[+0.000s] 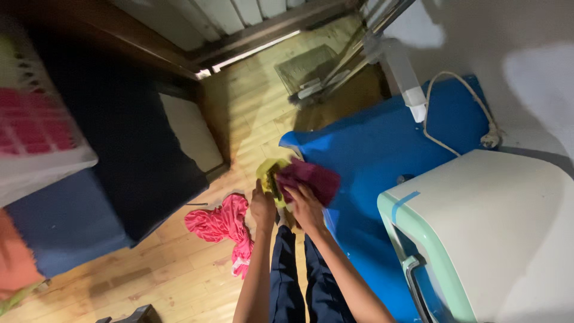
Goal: The person wipes a blue table surface with a red cloth, removing white residue. They briefly move to a black table to handle a green bowl containing food scraps before returning to continue wiping the blue table around a white appliance.
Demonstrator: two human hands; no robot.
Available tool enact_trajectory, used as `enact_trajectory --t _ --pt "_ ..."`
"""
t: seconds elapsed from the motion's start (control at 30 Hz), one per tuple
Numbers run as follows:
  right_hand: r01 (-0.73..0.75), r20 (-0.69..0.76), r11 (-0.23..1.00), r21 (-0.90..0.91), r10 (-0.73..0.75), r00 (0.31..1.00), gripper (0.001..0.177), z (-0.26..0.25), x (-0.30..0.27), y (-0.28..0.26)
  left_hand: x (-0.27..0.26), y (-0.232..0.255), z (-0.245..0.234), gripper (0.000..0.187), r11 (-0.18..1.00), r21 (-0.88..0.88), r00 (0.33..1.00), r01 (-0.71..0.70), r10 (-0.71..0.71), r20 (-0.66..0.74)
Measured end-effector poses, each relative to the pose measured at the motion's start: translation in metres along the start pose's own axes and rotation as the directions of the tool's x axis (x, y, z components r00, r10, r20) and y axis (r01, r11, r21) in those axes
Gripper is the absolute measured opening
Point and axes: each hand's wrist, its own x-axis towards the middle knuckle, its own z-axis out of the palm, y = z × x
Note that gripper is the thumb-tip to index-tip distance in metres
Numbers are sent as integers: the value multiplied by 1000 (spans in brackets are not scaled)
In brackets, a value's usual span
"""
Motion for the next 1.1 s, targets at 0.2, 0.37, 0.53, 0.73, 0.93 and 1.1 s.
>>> enact_trajectory --t 0.2,0.37,0.53,0.73,0.93,1.1 --pt "35 -164 998 45 -27 986 54 -71 -49 -41 -65 -10 -56 57 995 -40 990 -94 90 -107" --pt "151 -213 988 42 -139 967 55 -131 -89 -103 -143 20 -147 47 947 -321 997 31 -7 73" --pt "264 -311 956 -126 -291 905 58 -153 -168 -143 -221 15 -216 41 910 -356 974 -213 224 -12" --pt "157 -381 982 -106 -186 906 59 -174 -295 -164 -307 -21 -251 44 867 -273 908 -418 409 -89" --pt "128 -423 989 -74 -148 894 59 -200 -400 -149 -393 -25 -263 44 895 -220 917 -387 399 11" --pt "62 -463 997 -37 -72 883 57 -227 -483 -113 -458 -25 -229 37 854 -139 861 -502 509 18"
